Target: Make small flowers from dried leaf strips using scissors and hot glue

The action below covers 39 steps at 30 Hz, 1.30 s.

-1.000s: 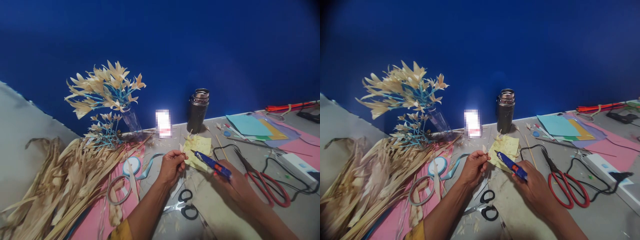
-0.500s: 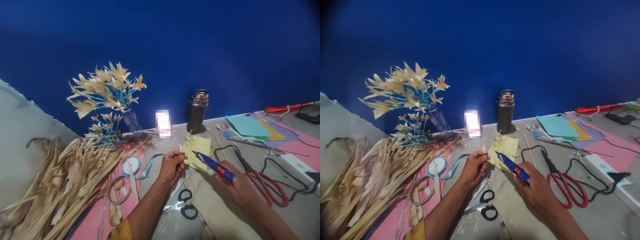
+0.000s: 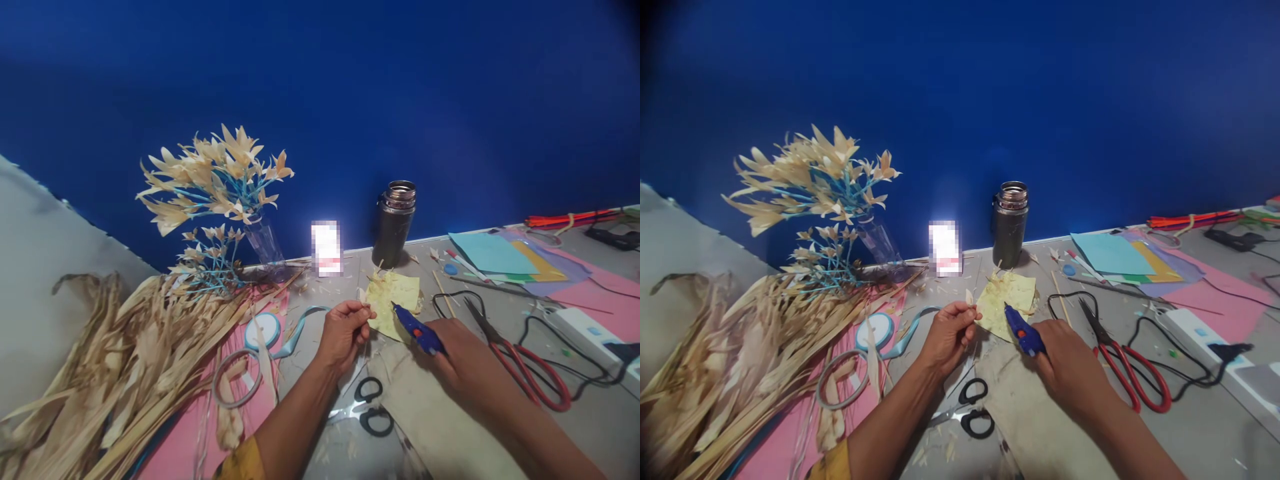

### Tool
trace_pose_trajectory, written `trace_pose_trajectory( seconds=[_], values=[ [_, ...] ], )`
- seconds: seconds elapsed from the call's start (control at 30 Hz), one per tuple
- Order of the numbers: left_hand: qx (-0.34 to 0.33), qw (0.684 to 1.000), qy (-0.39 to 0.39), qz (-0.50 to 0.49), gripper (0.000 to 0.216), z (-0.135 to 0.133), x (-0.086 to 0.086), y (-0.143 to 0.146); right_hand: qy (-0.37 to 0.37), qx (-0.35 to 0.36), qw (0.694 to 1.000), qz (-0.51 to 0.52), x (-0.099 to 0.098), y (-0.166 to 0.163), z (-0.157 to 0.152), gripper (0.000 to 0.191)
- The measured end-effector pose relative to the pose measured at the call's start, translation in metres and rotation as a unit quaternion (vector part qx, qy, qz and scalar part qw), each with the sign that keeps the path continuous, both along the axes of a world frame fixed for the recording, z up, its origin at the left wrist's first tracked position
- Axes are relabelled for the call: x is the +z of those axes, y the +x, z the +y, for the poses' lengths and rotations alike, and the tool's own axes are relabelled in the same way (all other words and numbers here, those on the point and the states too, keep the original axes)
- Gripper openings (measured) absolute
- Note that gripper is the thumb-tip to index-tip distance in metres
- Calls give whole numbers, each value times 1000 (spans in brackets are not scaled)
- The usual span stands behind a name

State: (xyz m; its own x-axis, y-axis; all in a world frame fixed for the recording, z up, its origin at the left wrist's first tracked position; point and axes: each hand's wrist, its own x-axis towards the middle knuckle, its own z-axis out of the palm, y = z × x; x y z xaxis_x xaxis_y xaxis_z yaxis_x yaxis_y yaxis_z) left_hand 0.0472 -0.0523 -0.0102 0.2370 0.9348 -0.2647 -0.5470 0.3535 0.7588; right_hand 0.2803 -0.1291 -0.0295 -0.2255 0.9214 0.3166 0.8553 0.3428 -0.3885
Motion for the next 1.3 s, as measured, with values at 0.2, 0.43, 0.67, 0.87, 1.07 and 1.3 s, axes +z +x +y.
trace_pose_trajectory(
  seconds=[0.2, 0.43, 0.67, 0.87, 1.07, 1.3],
  values=[
    [6, 1000, -2, 28, 34, -5, 5, 3, 105, 27, 991, -77, 9, 4, 2, 32],
    [-7, 1000, -11, 12, 34, -15, 10, 12, 244, 44, 966, -72, 54, -51, 15, 19],
    [-4, 1000, 4, 30, 33, -19, 7, 13, 244, 47, 963, -103, 60, -65, 23, 18],
    [-33, 999, 7, 3, 33, -21, 11, 12, 250, 1, 966, -61, 56, -69, 19, 15],
    [-54, 998, 20, 1, 35, -24, 10, 13, 245, -59, 967, 27, 52, -71, 18, 15],
    [-96, 990, -75, -64, 43, -27, 14, 14, 188, -118, 936, 273, 61, -67, 19, 15]
  ],
)
